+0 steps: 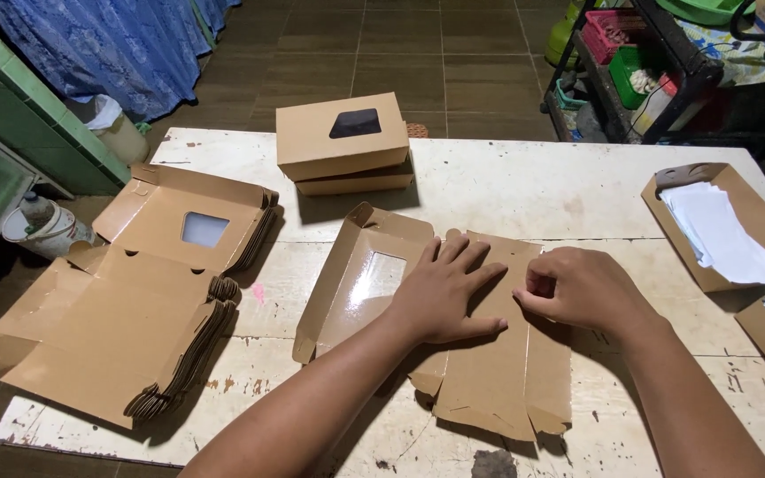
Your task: Assembling a cardboard box by folding a flat template and tucking in the flaps, followed by placing a paper liner inside.
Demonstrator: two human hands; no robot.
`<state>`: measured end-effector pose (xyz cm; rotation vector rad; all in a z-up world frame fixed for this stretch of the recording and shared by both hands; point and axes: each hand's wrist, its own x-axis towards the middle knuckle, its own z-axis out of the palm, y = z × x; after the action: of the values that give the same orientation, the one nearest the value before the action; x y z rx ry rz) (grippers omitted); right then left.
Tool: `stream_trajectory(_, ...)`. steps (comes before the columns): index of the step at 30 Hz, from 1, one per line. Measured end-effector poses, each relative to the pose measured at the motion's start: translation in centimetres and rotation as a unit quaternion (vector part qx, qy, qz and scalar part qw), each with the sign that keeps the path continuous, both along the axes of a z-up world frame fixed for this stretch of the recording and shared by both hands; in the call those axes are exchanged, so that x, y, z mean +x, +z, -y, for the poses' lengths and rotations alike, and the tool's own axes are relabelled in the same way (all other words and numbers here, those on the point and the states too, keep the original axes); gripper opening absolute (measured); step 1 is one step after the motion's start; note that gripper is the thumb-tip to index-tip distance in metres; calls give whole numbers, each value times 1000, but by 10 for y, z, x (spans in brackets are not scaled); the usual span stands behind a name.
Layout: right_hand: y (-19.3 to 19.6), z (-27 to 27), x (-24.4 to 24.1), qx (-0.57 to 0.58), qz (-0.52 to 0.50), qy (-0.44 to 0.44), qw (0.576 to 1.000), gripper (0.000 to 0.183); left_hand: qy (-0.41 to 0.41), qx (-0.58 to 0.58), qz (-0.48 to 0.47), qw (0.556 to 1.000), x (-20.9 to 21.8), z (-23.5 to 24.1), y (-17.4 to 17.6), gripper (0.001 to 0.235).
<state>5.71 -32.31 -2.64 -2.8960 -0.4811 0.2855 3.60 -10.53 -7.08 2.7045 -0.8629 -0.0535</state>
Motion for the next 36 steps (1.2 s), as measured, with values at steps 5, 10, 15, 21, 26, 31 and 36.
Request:
stream_trajectory(5,1,8,-1,-5,30,12,999,35,-1,2,-2,1000,1,1,2,81)
stream_trajectory(10,-23,30,13,7,99,107,989,40,-23,-59,60,996,6,0,-15,83)
stream_trajectory(15,-16,28,10,-7,67,113,991,22,-24,-49,64,997,6,-2,-18,84)
stream_trajectory(21,-22,33,15,-1,63,36,997,2,-28,-43,66,997,7,-2,-20,84)
stream_trajectory(26,-31,38,26,32,99,18,994,29,-27,-40,65,997,7,-2,-20,84)
stream_trajectory(31,-34,33,32,24,80,16,996,38,-26,-48,71,996,7,-2,-21,83)
stream_trajectory(36,-42,33,35,20,130,46,990,46,-17,0,-4,1000,1,-2,5,81)
